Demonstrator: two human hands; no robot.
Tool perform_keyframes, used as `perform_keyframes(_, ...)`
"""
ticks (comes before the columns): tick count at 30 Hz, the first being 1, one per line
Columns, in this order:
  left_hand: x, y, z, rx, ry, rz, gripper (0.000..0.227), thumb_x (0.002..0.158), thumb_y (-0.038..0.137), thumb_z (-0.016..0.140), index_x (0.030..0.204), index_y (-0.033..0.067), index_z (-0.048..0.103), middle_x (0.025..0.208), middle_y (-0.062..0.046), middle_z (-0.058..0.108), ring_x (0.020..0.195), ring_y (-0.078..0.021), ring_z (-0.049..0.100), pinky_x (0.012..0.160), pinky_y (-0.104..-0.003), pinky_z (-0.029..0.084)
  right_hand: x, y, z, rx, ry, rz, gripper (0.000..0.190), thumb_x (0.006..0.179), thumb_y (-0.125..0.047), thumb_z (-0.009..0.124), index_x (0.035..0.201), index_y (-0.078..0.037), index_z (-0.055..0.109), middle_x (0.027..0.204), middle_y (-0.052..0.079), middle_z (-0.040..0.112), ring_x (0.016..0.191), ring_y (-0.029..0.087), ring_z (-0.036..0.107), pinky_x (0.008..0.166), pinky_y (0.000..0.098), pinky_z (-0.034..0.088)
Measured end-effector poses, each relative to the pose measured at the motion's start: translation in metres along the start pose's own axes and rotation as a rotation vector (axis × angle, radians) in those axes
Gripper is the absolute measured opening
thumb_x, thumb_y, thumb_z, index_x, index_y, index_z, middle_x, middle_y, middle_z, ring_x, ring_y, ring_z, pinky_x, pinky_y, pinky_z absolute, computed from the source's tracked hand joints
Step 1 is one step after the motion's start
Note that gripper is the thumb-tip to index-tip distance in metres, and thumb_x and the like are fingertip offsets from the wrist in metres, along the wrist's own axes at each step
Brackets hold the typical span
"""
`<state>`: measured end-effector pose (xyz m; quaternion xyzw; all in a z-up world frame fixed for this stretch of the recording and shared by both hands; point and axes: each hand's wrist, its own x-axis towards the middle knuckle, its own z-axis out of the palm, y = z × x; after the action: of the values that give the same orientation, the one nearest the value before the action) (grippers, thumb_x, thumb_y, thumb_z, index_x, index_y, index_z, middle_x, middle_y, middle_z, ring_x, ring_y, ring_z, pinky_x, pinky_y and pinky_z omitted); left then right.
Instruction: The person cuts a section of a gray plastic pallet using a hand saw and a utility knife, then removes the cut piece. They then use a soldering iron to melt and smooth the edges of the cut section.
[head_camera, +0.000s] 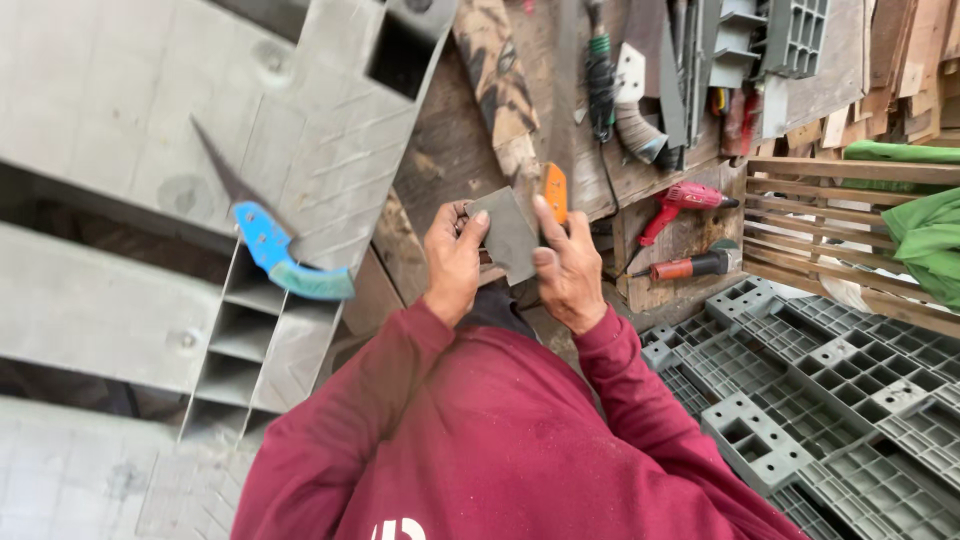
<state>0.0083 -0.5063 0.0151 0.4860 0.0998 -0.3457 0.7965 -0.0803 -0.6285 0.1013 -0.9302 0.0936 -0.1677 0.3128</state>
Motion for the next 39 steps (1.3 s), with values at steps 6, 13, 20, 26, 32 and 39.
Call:
perform_keyframes(6,0.073,-0.040,0.035,0.320,0.102,0.025,0.018,0.095,0.012,0.063,0.111,0.0039,0.062,0.089,-0.004,0.064,0.074,-0.0134,0.061,0.064,-0.032,0.054,0.004,0.076,-0.011,-0.213,0.034,0.260,0.049,0.102,-0.013,0.064,0.150,-0.017,0.056,0.107,0.015,0.053,0.088,0.032,0.060,0.077,0.0404,0.052)
perform_keyframes(13,0.167,-0.062,0.086,0.757,0.120,0.242,0.024,0.092,0.009,0.065,0.115,-0.0001,0.066,0.105,-0.017,0.071,0.092,-0.0239,0.070,0.084,-0.039,0.056,0.064,0.179,-0.002,-0.446,0.015,0.323,0.050,0.103,-0.019,0.069,0.151,-0.022,0.056,0.103,0.016,0.053,0.088,0.033,0.059,0.075,0.0443,0.050)
perform_keyframes(20,0.183,-0.047,0.105,0.515,-0.241,-0.016,0.061,0.097,0.015,0.063,0.151,0.0045,0.036,0.148,-0.022,0.052,0.118,-0.0252,0.069,0.097,-0.033,0.056,0.135,0.169,-0.037,-0.703,-0.010,0.194,0.045,0.094,-0.021,0.073,0.138,-0.018,0.064,0.114,0.018,0.056,0.102,0.037,0.058,0.085,0.0465,0.049)
perform_keyframes(26,0.105,0.031,0.077,0.288,-0.019,0.376,0.033,0.109,0.006,0.054,0.141,0.0012,0.061,0.131,-0.018,0.070,0.120,-0.0264,0.069,0.102,-0.033,0.055,0.153,0.054,0.021,0.119,-0.121,-0.061,0.038,0.098,0.011,0.058,0.133,-0.003,0.065,0.140,0.019,0.058,0.130,0.037,0.060,0.110,0.0416,0.052)
perform_keyframes(32,-0.018,0.117,-0.030,0.379,0.455,0.649,0.029,0.107,-0.001,0.057,0.136,0.0006,0.060,0.132,-0.016,0.066,0.123,-0.0311,0.068,0.107,-0.035,0.055,0.150,-0.062,0.084,0.349,-0.484,-0.447,0.042,0.090,0.017,0.061,0.126,-0.003,0.067,0.135,0.016,0.060,0.129,0.034,0.060,0.112,0.0427,0.051)
perform_keyframes(39,-0.133,0.105,-0.125,0.269,0.883,0.690,0.037,0.100,-0.008,0.059,0.136,0.0002,0.059,0.128,-0.015,0.064,0.117,-0.0292,0.069,0.101,-0.033,0.056,0.104,-0.183,0.158,0.444,-0.914,-0.784,0.048,0.081,0.016,0.065,0.125,-0.004,0.067,0.128,0.018,0.061,0.118,0.037,0.063,0.099,0.0432,0.055)
